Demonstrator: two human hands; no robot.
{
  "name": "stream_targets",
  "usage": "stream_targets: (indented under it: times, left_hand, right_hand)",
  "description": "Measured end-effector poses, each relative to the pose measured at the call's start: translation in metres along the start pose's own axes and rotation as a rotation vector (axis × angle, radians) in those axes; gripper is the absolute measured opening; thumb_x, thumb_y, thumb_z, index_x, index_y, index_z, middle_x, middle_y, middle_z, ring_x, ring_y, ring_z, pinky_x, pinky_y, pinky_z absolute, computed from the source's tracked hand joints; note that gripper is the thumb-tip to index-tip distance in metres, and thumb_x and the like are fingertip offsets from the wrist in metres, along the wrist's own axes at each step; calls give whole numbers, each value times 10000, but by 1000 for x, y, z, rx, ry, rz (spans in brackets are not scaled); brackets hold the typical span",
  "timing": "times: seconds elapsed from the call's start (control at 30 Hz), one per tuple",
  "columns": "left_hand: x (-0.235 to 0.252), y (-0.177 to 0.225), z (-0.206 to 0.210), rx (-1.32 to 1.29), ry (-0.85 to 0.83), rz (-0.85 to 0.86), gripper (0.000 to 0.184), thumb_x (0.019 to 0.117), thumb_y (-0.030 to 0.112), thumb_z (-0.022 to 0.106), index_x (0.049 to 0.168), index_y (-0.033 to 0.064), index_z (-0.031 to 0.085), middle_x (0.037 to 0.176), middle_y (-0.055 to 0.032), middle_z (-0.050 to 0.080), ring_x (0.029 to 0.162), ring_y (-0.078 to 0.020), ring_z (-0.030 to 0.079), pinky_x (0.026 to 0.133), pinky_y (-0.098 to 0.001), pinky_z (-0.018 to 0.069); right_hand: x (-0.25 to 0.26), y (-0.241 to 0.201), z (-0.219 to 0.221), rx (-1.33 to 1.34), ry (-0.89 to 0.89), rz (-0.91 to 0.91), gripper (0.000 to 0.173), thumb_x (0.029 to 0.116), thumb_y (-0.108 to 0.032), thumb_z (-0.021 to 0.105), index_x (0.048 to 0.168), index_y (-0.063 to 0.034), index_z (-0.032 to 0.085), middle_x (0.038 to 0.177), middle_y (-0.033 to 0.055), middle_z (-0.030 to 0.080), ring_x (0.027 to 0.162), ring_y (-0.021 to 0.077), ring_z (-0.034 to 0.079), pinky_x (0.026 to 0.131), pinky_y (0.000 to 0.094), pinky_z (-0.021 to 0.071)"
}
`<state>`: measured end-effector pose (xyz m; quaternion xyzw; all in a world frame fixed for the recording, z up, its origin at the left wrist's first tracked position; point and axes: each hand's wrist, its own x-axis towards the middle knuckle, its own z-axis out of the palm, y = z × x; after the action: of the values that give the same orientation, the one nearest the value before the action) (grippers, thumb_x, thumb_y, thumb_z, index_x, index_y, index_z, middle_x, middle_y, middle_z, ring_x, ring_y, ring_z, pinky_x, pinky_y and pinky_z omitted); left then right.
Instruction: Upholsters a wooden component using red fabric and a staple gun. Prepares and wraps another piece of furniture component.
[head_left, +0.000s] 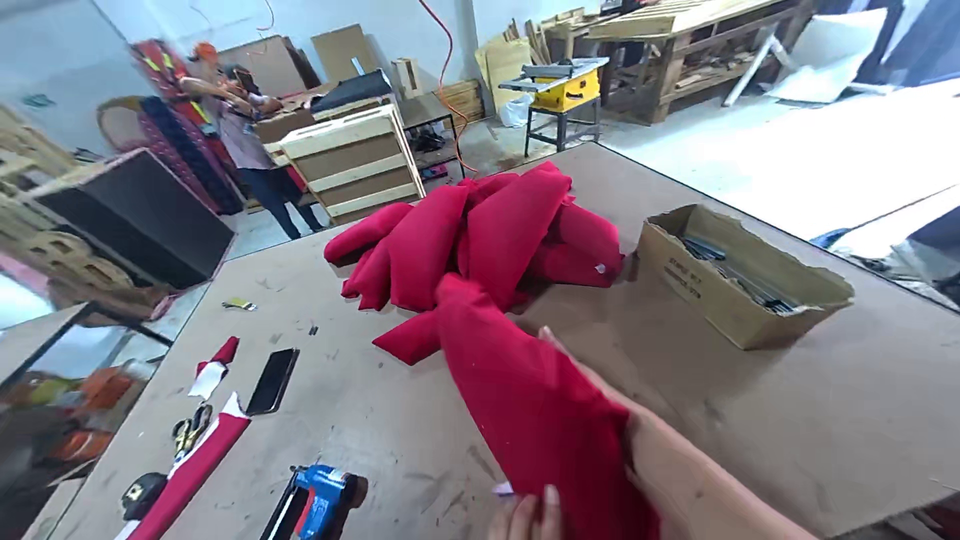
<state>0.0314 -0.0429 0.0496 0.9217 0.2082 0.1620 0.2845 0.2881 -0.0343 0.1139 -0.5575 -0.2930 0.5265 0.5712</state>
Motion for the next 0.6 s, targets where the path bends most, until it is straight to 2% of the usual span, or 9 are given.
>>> stream_targets:
  times: [0.07, 0.13, 0.17, 0.23, 0.3, 0.37, 0.47, 0.53, 0.6]
  left_hand:
    - [15, 10, 18, -10, -66, 48, 698, 878, 501, 762, 1456, 149, 589, 1374, -202, 624, 1323, -396, 558, 1128, -622, 418]
    - [17, 17, 26, -63, -73, 43, 514, 931, 467, 712, 1385, 232, 660, 1313, -71, 694, 1241, -251, 641, 1054, -538, 510]
    - [10, 17, 28, -119, -42, 13, 417, 971, 433, 679, 1317, 203, 708, 1242, -38, 735, 1164, -185, 691, 996, -473, 568]
    - [-9, 12, 26, -204, 104, -24, 339, 990, 361, 676, 1229, 133, 755, 1149, -31, 770, 1075, -137, 729, 960, -409, 601]
    - [-24, -2, 10, -132, 369, -87, 224, 943, 358, 728, 1013, 158, 800, 992, -1, 782, 972, -126, 727, 928, -410, 584]
    - [-37, -31, -16, 9, 555, -196, 332, 871, 431, 796, 1075, 169, 781, 1095, -36, 743, 1103, -191, 675, 1005, -469, 532]
    - [-32, -71, -43, 131, 536, -246, 832, 780, 683, 766, 1395, 143, 618, 1385, -140, 615, 1339, -316, 547, 1102, -581, 453]
    - [-15, -87, -42, 109, 439, -172, 911, 767, 789, 695, 1393, 131, 620, 1364, -94, 647, 1328, -273, 571, 1137, -575, 440]
    - [-3, -97, -37, 76, 431, -83, 882, 750, 854, 637, 1256, 134, 694, 1196, -37, 717, 1175, -202, 652, 1062, -511, 510]
  right_hand:
    - [0, -14, -12, -80, -304, 7, 783, 997, -758, 252, 1320, -171, 656, 1154, -11, 734, 1056, 70, 685, 928, 305, 572]
    - [-10, -33, -12, -288, -631, 11, 913, 944, -820, 303, 1411, -95, 602, 1323, 84, 696, 1222, 203, 663, 1069, 418, 525]
    - [-18, -39, -7, -453, -706, 4, 881, 943, -806, 344, 1423, -113, 600, 1341, 79, 689, 1241, 208, 658, 1089, 443, 517]
    - [-31, -41, 6, -927, -697, 3, 801, 902, -817, 460, 1449, -250, 601, 1307, 33, 705, 1205, 195, 664, 1047, 517, 520]
    - [-37, -25, 15, -1224, -614, -20, 901, 830, -884, 491, 1486, -270, 554, 1305, 69, 698, 1174, 270, 671, 1000, 597, 518]
    - [-39, -5, 12, -1271, -428, -208, 770, 839, -856, 516, 1336, -288, 672, 1096, 29, 763, 989, 217, 727, 856, 548, 579]
    - [-34, 1, 9, -1180, -249, -366, 559, 894, -763, 557, 1117, -299, 775, 824, -43, 757, 756, 92, 720, 669, 434, 598]
    - [-33, -5, 15, -1148, -244, -244, 540, 899, -781, 533, 1054, -329, 783, 794, -98, 736, 737, 30, 693, 661, 374, 591]
    - [-39, -18, 23, -1156, -307, -49, 565, 909, -801, 486, 1075, -339, 766, 836, -100, 731, 786, 43, 696, 715, 396, 597]
